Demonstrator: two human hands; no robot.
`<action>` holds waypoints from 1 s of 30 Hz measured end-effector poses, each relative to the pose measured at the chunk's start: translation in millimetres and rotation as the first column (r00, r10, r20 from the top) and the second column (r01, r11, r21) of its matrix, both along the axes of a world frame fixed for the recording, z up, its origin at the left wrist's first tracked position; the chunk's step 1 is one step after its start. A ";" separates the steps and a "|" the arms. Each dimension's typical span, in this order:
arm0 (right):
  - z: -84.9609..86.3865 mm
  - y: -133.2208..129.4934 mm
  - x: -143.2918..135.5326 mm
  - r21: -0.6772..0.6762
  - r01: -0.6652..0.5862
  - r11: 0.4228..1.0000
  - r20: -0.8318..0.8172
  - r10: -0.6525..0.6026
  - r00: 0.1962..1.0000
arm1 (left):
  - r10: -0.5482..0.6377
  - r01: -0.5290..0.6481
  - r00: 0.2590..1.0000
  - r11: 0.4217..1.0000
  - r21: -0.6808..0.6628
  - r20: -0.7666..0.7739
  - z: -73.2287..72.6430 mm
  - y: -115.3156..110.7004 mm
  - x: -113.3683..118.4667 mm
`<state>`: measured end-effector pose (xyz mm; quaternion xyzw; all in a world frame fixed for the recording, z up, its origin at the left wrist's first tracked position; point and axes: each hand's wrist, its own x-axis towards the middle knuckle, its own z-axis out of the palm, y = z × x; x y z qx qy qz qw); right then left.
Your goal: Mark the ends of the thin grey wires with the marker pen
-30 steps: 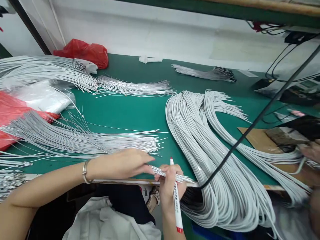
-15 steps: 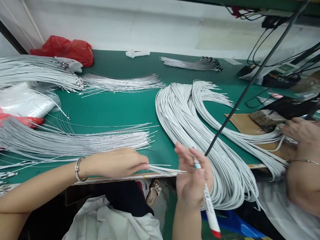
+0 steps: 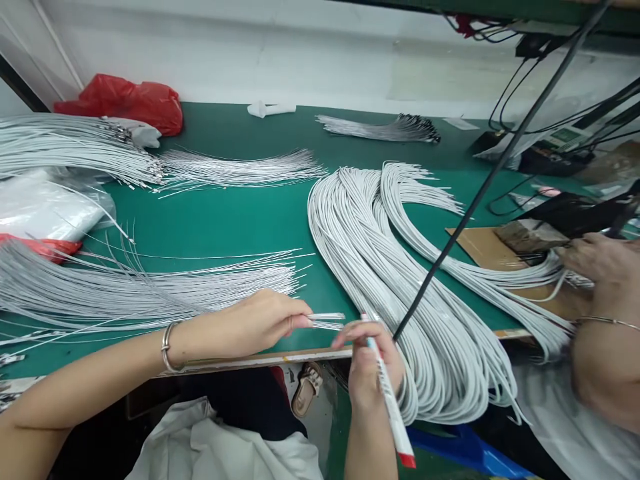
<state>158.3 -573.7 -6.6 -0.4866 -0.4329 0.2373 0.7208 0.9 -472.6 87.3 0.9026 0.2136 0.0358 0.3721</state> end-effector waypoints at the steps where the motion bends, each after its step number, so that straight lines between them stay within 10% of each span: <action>1: -3.0 -1.4 0.0 -0.065 -0.079 0.995 0.025 0.081 0.996 | -0.013 0.013 1.000 1.000 0.001 -0.013 1.4 0.2 -0.2; 6: -6.5 -2.5 -6.4 -0.243 -0.289 0.926 0.014 0.302 0.953 | -0.134 0.140 0.984 0.989 0.040 -0.121 6.2 -2.1 -1.6; 30: -3.2 4.9 -0.8 -0.320 -0.374 0.871 0.185 0.445 0.876 | -0.035 0.014 0.991 0.987 -0.162 -0.126 0.0 -1.8 -5.4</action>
